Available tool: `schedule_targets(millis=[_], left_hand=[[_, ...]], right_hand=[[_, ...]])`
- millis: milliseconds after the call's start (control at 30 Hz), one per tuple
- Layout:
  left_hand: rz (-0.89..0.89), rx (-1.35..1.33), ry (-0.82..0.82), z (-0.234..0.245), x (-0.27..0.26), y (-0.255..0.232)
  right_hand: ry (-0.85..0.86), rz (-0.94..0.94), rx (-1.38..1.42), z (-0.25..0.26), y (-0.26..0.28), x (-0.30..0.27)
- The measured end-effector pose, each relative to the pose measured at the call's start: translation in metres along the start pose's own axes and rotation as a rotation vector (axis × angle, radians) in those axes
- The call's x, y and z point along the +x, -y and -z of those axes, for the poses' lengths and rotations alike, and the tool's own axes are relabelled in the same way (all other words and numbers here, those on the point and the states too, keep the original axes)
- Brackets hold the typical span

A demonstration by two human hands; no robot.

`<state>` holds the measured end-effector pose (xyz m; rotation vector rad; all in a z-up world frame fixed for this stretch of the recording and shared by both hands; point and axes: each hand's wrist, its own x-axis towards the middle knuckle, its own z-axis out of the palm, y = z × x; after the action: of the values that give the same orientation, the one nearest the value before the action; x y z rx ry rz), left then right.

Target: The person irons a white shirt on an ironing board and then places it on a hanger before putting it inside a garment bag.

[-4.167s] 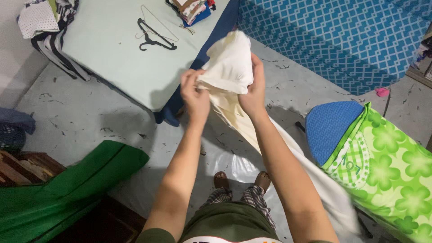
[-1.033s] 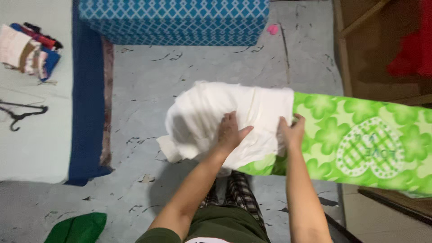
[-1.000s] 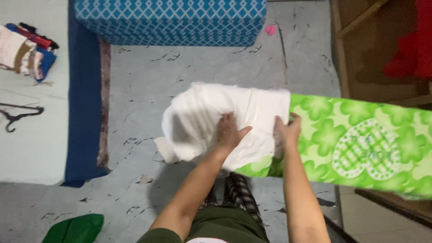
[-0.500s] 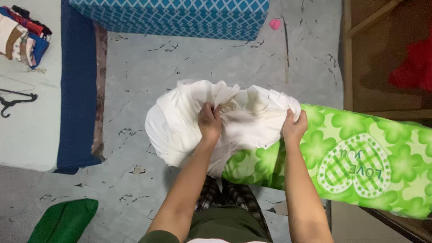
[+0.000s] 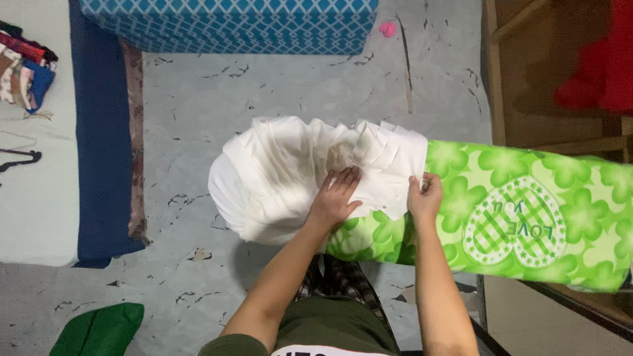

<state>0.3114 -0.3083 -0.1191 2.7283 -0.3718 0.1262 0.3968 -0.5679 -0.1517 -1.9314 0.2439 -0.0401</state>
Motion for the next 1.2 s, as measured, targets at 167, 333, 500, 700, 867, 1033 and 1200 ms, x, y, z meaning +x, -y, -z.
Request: schedule_targets(millis=[167, 333, 500, 700, 867, 1033, 1200], left_hand=[[-0.059, -0.042, 0.139, 0.002, -0.011, -0.019], [-0.08, -0.059, 0.193, 0.01, -0.017, -0.027], [-0.09, -0.035, 0.282, -0.008, -0.028, -0.032], [0.171, -0.077, 0.097, 0.01, -0.059, -0.01], [0.277, -0.044, 0.131, 0.02, -0.057, -0.02], [0.182, 0.032, 0.118, 0.005, -0.026, -0.042], [0.272, -0.031, 0.441, -0.004, 0.014, -0.093]], right_hand=[[0.091, 0.385, -0.001, -0.005, 0.064, -0.035], [0.067, 0.031, -0.475, 0.006, 0.08, -0.062], [0.267, 0.575, -0.479, -0.032, 0.093, -0.085], [0.541, 0.559, -0.801, -0.048, 0.081, -0.095], [0.419, 0.602, -0.89, -0.04, 0.069, -0.103], [0.434, 0.61, -0.65, -0.007, 0.089, -0.082], [0.256, 0.583, -0.533, 0.099, 0.071, -0.023]])
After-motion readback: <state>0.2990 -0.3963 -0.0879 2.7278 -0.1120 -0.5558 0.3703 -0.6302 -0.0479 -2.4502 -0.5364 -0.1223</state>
